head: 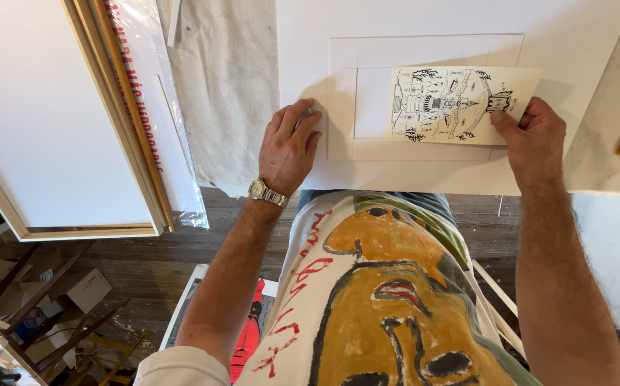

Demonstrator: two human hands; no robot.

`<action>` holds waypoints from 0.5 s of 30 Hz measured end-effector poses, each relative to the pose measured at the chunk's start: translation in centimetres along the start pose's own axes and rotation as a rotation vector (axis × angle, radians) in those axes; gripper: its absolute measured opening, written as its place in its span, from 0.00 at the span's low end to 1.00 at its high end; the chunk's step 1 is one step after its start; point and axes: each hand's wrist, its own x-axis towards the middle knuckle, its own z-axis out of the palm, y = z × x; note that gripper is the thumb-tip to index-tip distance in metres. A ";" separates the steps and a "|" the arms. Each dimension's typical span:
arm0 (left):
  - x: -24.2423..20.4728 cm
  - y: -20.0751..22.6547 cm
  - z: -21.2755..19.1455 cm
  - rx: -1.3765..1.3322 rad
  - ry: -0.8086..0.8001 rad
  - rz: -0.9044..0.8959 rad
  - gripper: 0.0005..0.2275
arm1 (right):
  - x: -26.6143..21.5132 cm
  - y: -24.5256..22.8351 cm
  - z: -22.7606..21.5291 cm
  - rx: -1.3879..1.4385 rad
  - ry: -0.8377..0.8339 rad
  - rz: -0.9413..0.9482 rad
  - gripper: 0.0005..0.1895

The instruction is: Aligning a drawing with a mat board and backing for framing

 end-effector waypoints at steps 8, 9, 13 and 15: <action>-0.2 -0.2 0.2 0.001 -0.011 -0.014 0.13 | 0.1 0.4 0.0 -0.004 0.005 -0.022 0.09; -0.2 -0.1 0.2 -0.002 -0.007 -0.012 0.13 | 0.0 0.2 0.0 -0.003 0.004 -0.013 0.10; -0.1 -0.1 0.0 -0.007 -0.006 -0.007 0.13 | 0.0 0.2 -0.1 -0.017 0.009 0.007 0.09; 0.0 0.0 -0.1 -0.009 -0.011 -0.007 0.13 | -0.1 -0.2 0.0 0.000 0.004 0.008 0.09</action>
